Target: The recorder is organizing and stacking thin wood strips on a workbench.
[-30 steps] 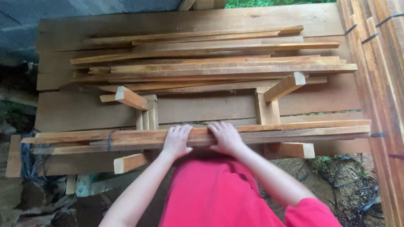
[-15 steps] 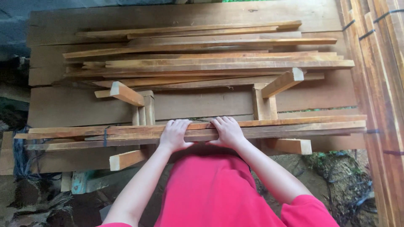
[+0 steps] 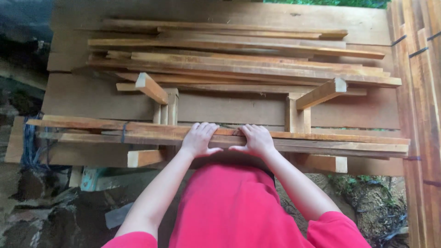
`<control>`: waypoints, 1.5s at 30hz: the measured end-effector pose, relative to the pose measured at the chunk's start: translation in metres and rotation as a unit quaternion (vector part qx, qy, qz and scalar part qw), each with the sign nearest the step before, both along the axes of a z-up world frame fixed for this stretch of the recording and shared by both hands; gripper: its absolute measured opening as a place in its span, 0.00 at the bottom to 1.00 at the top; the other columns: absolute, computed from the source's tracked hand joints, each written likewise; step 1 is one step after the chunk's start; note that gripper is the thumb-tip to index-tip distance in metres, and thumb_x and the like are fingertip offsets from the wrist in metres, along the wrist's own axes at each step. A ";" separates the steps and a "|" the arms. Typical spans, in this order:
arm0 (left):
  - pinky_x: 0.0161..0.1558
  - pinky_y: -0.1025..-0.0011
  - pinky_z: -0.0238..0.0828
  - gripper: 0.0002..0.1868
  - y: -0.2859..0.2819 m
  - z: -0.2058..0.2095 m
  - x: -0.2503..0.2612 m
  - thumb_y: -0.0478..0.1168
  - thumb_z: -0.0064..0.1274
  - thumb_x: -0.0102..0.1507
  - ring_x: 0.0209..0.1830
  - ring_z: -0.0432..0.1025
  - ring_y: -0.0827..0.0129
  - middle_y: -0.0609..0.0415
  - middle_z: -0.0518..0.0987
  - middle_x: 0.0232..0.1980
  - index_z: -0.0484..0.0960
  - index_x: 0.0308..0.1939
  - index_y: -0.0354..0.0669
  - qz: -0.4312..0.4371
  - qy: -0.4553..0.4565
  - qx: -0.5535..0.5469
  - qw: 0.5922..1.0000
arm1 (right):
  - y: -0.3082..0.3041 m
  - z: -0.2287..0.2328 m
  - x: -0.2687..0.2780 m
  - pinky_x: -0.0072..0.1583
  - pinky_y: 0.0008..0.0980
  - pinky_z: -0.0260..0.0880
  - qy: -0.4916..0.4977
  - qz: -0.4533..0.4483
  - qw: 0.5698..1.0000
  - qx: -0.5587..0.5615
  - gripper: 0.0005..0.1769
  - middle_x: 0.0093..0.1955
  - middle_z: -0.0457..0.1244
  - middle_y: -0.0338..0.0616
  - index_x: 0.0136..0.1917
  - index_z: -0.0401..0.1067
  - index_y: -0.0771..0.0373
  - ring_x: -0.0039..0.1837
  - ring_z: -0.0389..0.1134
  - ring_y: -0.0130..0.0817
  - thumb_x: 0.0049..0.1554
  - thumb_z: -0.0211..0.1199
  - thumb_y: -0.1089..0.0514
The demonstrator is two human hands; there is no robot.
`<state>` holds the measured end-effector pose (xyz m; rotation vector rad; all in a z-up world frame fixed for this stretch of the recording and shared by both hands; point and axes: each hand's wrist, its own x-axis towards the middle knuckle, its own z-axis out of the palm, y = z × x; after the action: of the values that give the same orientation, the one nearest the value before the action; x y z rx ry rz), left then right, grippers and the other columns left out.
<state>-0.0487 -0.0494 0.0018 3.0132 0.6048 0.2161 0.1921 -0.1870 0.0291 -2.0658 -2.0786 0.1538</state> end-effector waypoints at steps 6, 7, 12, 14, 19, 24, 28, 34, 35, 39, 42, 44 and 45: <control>0.58 0.63 0.65 0.54 0.004 -0.019 -0.002 0.74 0.61 0.43 0.62 0.69 0.70 0.62 0.73 0.63 0.68 0.68 0.57 -0.003 0.040 0.016 0.999 | -0.001 -0.003 -0.004 0.55 0.35 0.69 0.001 -0.010 1.000 0.028 0.45 0.45 0.66 0.35 0.57 0.71 0.48 0.51 0.71 0.34 0.41 0.61 0.14; 0.58 0.63 0.65 0.54 0.002 -0.015 -0.003 0.74 0.61 0.43 0.62 0.69 0.70 0.62 0.73 0.63 0.68 0.68 0.57 -0.005 0.041 0.017 0.999 | -0.002 0.001 -0.005 0.55 0.35 0.69 0.002 -0.012 1.000 0.029 0.45 0.45 0.66 0.35 0.57 0.71 0.48 0.51 0.71 0.34 0.41 0.61 0.14; 0.60 0.60 0.63 0.52 -0.001 0.004 0.000 0.76 0.58 0.48 0.63 0.68 0.66 0.58 0.74 0.63 0.68 0.69 0.54 -0.008 0.026 0.010 1.000 | -0.001 0.002 -0.004 0.60 0.36 0.68 0.002 -0.011 1.000 -0.009 0.46 0.50 0.66 0.34 0.60 0.70 0.48 0.56 0.71 0.34 0.42 0.61 0.15; 0.63 0.58 0.60 0.54 -0.003 0.006 0.000 0.76 0.58 0.47 0.66 0.66 0.66 0.58 0.72 0.66 0.67 0.70 0.54 -0.006 0.041 0.008 0.999 | -0.002 0.021 -0.007 0.63 0.39 0.66 0.004 0.000 0.998 -0.061 0.51 0.54 0.66 0.34 0.64 0.67 0.47 0.60 0.69 0.34 0.38 0.61 0.14; 0.68 0.52 0.55 0.62 -0.001 -0.013 0.000 0.75 0.62 0.41 0.70 0.62 0.64 0.58 0.68 0.71 0.63 0.74 0.54 -0.002 0.088 0.010 0.996 | 0.002 -0.003 -0.003 0.75 0.54 0.51 -0.054 0.011 0.988 -0.145 0.56 0.65 0.61 0.32 0.69 0.61 0.45 0.73 0.57 0.36 0.34 0.66 0.20; 0.47 0.58 0.66 0.58 0.006 -0.033 0.003 0.74 0.65 0.33 0.49 0.69 0.65 0.64 0.74 0.53 0.74 0.65 0.59 0.031 0.065 0.000 0.997 | 0.009 -0.005 0.001 0.67 0.41 0.63 -0.034 -0.003 0.988 -0.151 0.54 0.55 0.64 0.33 0.66 0.65 0.48 0.63 0.66 0.34 0.33 0.66 0.21; 0.48 0.56 0.66 0.59 0.003 -0.031 0.004 0.72 0.65 0.32 0.50 0.70 0.64 0.62 0.75 0.54 0.74 0.66 0.58 0.034 0.057 -0.003 0.998 | 0.014 -0.004 0.001 0.66 0.44 0.65 -0.042 0.008 0.982 -0.183 0.54 0.56 0.64 0.35 0.65 0.65 0.49 0.63 0.67 0.36 0.33 0.66 0.21; 0.48 0.57 0.69 0.61 0.007 -0.025 0.008 0.72 0.65 0.31 0.48 0.71 0.64 0.62 0.76 0.55 0.71 0.68 0.60 0.035 0.058 0.024 0.997 | 0.020 0.020 0.001 0.76 0.64 0.45 -0.076 0.029 0.984 -0.157 0.52 0.62 0.65 0.42 0.64 0.67 0.52 0.74 0.59 0.43 0.33 0.67 0.22; 0.48 0.56 0.68 0.59 0.007 -0.033 0.006 0.73 0.65 0.33 0.48 0.71 0.63 0.61 0.75 0.53 0.72 0.66 0.58 0.037 0.056 0.026 0.997 | 0.018 0.010 0.003 0.71 0.54 0.56 -0.055 0.040 0.986 -0.149 0.51 0.58 0.66 0.41 0.62 0.67 0.54 0.68 0.64 0.42 0.33 0.69 0.24; 0.52 0.57 0.67 0.56 -0.005 0.002 0.003 0.68 0.70 0.35 0.54 0.69 0.63 0.60 0.74 0.57 0.72 0.65 0.56 0.031 0.090 -0.005 0.995 | 0.010 0.013 -0.003 0.62 0.42 0.70 -0.034 0.040 0.988 -0.143 0.48 0.53 0.66 0.41 0.60 0.67 0.55 0.60 0.70 0.41 0.34 0.72 0.27; 0.51 0.57 0.67 0.57 0.000 -0.020 0.005 0.64 0.71 0.33 0.54 0.69 0.64 0.62 0.72 0.58 0.70 0.65 0.57 0.042 0.099 -0.014 0.994 | 0.013 0.003 -0.002 0.59 0.43 0.72 -0.043 0.035 0.987 -0.150 0.50 0.53 0.65 0.41 0.61 0.66 0.55 0.59 0.70 0.42 0.33 0.71 0.26; 0.51 0.57 0.66 0.56 -0.005 -0.032 0.000 0.62 0.70 0.32 0.53 0.69 0.64 0.61 0.73 0.56 0.71 0.64 0.57 0.042 0.081 -0.004 0.996 | 0.008 -0.002 -0.003 0.58 0.42 0.72 -0.051 0.031 0.987 -0.149 0.50 0.53 0.65 0.40 0.61 0.66 0.54 0.59 0.70 0.40 0.33 0.70 0.25; 0.51 0.58 0.65 0.54 -0.005 -0.038 -0.001 0.60 0.68 0.31 0.52 0.68 0.63 0.61 0.73 0.54 0.72 0.63 0.56 0.042 0.064 0.005 0.997 | 0.008 -0.004 -0.003 0.57 0.41 0.72 -0.058 0.029 0.987 -0.148 0.50 0.54 0.65 0.39 0.61 0.66 0.54 0.58 0.70 0.39 0.33 0.69 0.23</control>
<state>-0.0493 -0.0545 -0.0365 3.0323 0.7455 0.0306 0.1888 -0.1791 0.0254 -2.2286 -2.3071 0.3817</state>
